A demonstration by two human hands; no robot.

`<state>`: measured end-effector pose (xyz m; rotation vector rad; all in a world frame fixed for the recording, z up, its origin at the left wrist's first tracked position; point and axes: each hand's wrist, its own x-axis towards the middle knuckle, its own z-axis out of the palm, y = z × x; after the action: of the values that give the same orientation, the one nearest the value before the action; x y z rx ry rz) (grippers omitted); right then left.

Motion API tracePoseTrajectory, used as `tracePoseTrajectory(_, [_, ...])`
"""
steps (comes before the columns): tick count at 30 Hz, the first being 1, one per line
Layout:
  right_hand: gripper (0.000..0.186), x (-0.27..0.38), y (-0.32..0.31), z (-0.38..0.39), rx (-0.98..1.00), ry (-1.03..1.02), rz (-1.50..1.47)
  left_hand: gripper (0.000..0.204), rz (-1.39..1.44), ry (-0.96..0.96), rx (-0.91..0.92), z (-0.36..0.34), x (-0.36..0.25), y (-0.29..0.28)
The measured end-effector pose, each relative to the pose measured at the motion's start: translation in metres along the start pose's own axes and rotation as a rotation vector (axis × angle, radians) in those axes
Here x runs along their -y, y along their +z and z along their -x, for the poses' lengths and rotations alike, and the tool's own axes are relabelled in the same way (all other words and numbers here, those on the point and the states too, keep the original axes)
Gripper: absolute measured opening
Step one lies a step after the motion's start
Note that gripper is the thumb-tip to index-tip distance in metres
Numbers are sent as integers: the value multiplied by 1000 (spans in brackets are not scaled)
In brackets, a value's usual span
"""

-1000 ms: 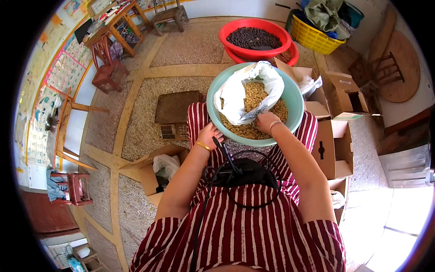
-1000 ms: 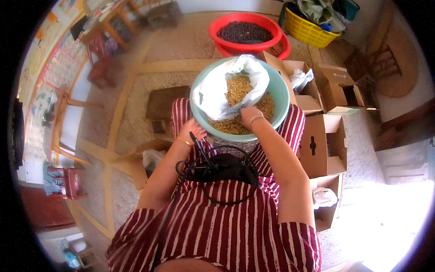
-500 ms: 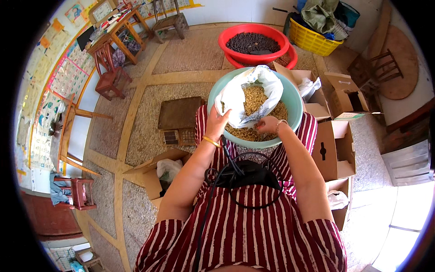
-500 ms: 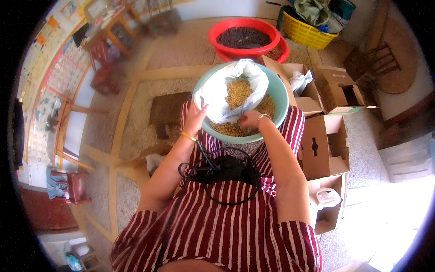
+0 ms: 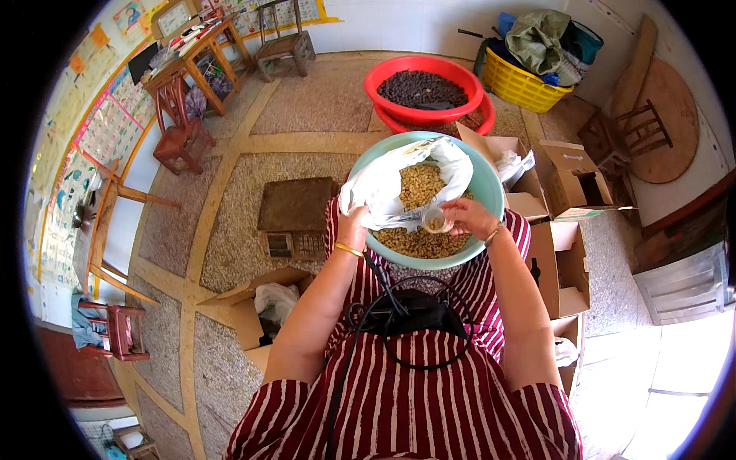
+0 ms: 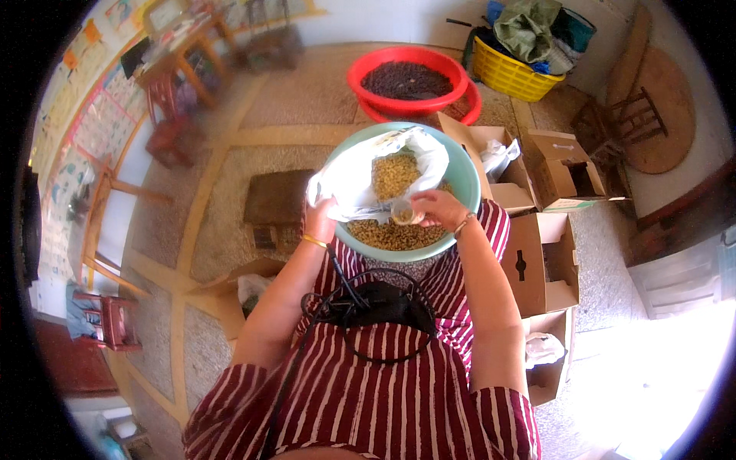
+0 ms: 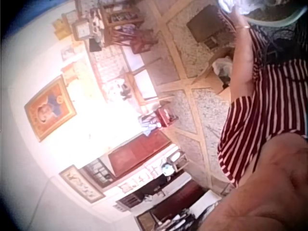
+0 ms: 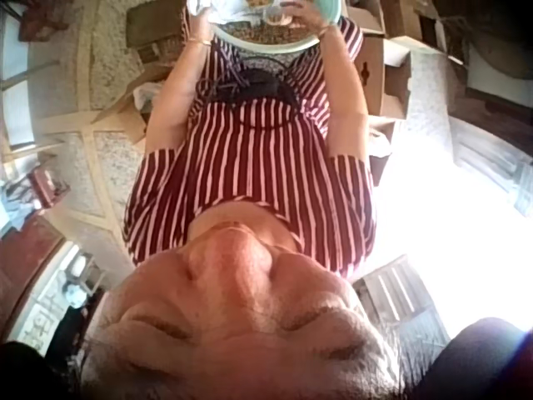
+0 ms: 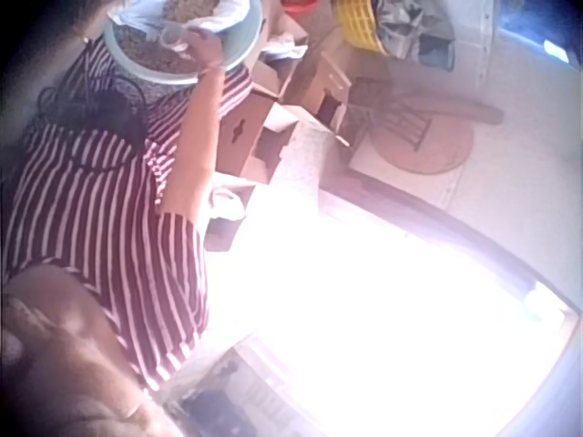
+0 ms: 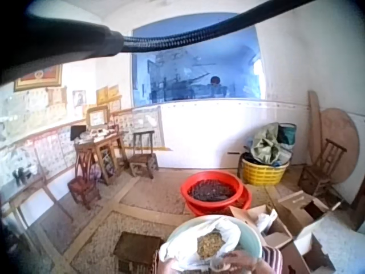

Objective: The person sits on the floor and pours light-colored grains from a white sack into a light blue basin using a small plastic cup. The person repeatedly scoops grains from the sack and pours them into the basin, which already contains some grains.

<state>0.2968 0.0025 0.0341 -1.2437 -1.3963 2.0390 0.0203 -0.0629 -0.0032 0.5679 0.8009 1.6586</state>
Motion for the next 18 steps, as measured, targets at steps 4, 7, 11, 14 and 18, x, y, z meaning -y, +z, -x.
tracePoseTrajectory(4, [40, 5, 5, -31, -284, -213, 127, 51, 48, -12, 6, 4, 0, 4])
tracePoseTrajectory(7, [34, 14, 24, -51, -591, -548, 621, 52, -11, 7, 21, 6, -3, 8])
tracePoseTrajectory(11, [46, 11, 43, -70, -576, -585, 1086, 57, -267, 103, 66, 12, -6, 11])
tracePoseTrajectory(14, [50, 12, 51, -64, -569, -715, 1277, 58, -364, 109, 82, 15, -7, 15])
tracePoseTrajectory(18, [49, 17, 49, -49, -654, -829, 1229, 57, -537, 144, 45, 14, -6, 17])
